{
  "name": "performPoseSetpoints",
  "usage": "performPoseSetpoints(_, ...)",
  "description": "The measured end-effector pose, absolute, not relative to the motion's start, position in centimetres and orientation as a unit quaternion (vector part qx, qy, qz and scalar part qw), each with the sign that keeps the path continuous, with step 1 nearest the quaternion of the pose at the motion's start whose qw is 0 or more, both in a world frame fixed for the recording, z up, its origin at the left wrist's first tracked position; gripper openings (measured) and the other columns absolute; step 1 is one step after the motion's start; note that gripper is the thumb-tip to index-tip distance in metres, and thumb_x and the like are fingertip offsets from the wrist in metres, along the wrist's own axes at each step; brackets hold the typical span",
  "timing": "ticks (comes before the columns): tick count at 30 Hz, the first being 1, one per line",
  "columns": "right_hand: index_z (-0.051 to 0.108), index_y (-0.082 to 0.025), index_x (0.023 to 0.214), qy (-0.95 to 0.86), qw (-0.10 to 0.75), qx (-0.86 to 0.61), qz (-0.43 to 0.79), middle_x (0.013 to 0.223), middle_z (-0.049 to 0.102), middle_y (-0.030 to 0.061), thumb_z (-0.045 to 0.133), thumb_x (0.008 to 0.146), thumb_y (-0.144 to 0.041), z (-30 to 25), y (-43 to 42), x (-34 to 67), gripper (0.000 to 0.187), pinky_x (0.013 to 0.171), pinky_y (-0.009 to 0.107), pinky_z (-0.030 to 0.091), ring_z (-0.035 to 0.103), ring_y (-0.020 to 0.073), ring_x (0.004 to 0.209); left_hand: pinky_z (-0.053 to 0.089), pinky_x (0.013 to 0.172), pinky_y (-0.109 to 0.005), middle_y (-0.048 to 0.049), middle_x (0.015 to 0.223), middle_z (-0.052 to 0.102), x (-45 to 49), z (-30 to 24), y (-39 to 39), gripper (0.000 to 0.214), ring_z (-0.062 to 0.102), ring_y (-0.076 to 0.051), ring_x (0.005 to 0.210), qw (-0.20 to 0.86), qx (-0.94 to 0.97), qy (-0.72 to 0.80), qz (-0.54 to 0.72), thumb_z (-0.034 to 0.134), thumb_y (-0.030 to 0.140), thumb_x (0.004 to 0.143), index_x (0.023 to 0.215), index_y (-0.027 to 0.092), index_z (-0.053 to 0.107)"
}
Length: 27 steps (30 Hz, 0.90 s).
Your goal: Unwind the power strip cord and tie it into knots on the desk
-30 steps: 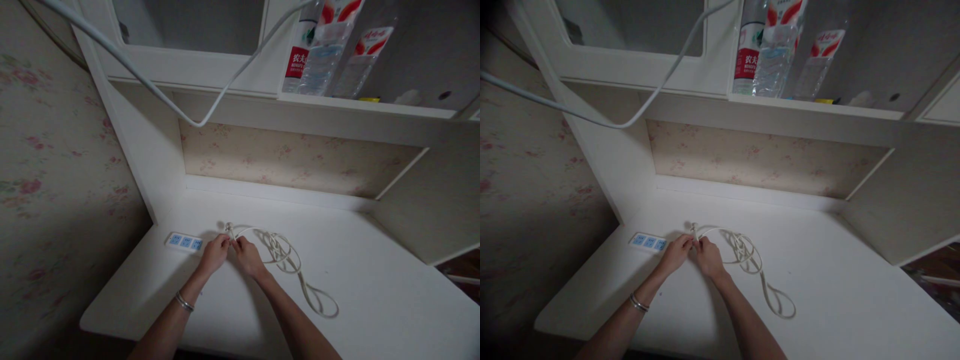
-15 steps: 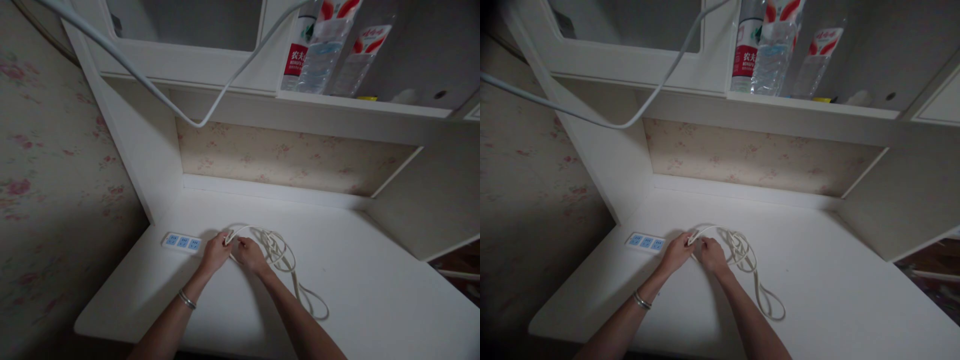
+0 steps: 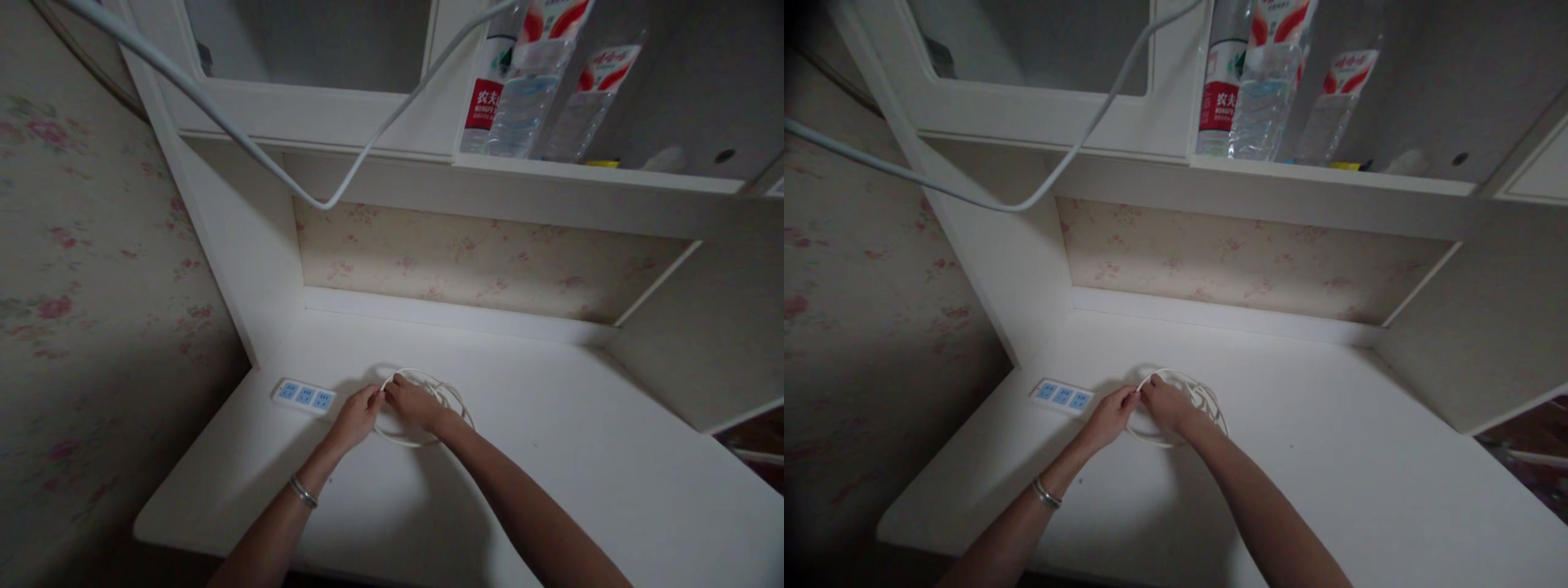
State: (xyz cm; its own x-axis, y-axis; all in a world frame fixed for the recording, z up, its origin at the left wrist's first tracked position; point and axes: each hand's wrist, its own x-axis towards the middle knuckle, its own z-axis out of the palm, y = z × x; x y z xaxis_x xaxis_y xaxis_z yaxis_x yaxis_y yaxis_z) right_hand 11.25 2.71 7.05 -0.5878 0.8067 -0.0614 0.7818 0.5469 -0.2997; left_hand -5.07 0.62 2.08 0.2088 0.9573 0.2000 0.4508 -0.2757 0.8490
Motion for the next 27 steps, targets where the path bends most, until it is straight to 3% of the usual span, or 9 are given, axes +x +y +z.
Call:
performPoseSetpoints(3,0.067,-0.014,0.095,-0.863,0.037,-0.472,0.178,0.099,0.066,0.0133,0.042,0.091,-0.026,9.4,3.3,12.5,0.028,0.075,0.028,0.045,0.063,0.0209,0.087,0.043,0.073,-0.027,-0.0054,0.088,0.069,-5.0,2.8,0.2,0.04,0.061,-0.019,0.08,0.35,0.701,0.513,0.351,0.037,0.047,0.092,0.101,0.017,0.062)
performPoseSetpoints(8,0.067,-0.013,0.085,-0.788,0.025,-0.535,0.304,0.065,0.066,0.005,0.043,0.088,-0.036,12.8,4.9,17.9,0.033,0.052,0.022,0.043,0.058,0.0126,0.051,0.041,0.08,-0.029,-0.0077,0.091,0.067,-5.3,3.1,0.1,0.051,0.06,-0.019,0.088,0.333,0.726,0.521,0.302,0.022,0.047,0.096,0.088,0.017,0.063)
performPoseSetpoints(16,0.062,-0.013,0.072,-0.661,0.175,-0.589,0.431,0.062,0.055,0.0012,0.055,0.078,-0.044,14.6,3.8,28.7,0.032,0.052,0.025,0.041,0.05,0.0118,0.055,0.04,0.075,-0.027,-0.0063,0.087,0.063,-5.3,1.8,1.0,0.033,0.058,-0.018,0.082,0.207,0.78,0.544,0.229,0.032,0.034,0.096,0.086,0.019,0.06)
performPoseSetpoints(23,0.062,-0.013,0.071,-0.582,0.273,-0.643,0.416,0.057,0.051,0.0003,0.061,0.073,-0.05,14.7,0.9,37.4,0.036,0.048,0.026,0.035,0.044,0.0114,0.051,0.039,0.077,-0.03,-0.0089,0.089,0.063,-5.4,1.6,2.2,0.03,0.059,-0.021,0.085,0.166,0.778,0.568,0.21,0.033,0.029,0.096,0.092,0.018,0.061)
performPoseSetpoints(27,0.064,-0.013,0.075,-0.542,0.277,-0.67,0.426,0.058,0.052,0.0016,0.064,0.072,-0.051,14.4,-1.6,39.8,0.038,0.048,0.027,0.036,0.045,0.0116,0.05,0.04,0.076,-0.029,-0.0081,0.089,0.064,-5.2,1.4,2.4,0.029,0.06,-0.02,0.085,0.158,0.773,0.579,0.205,0.035,0.031,0.096,0.092,0.019,0.061)
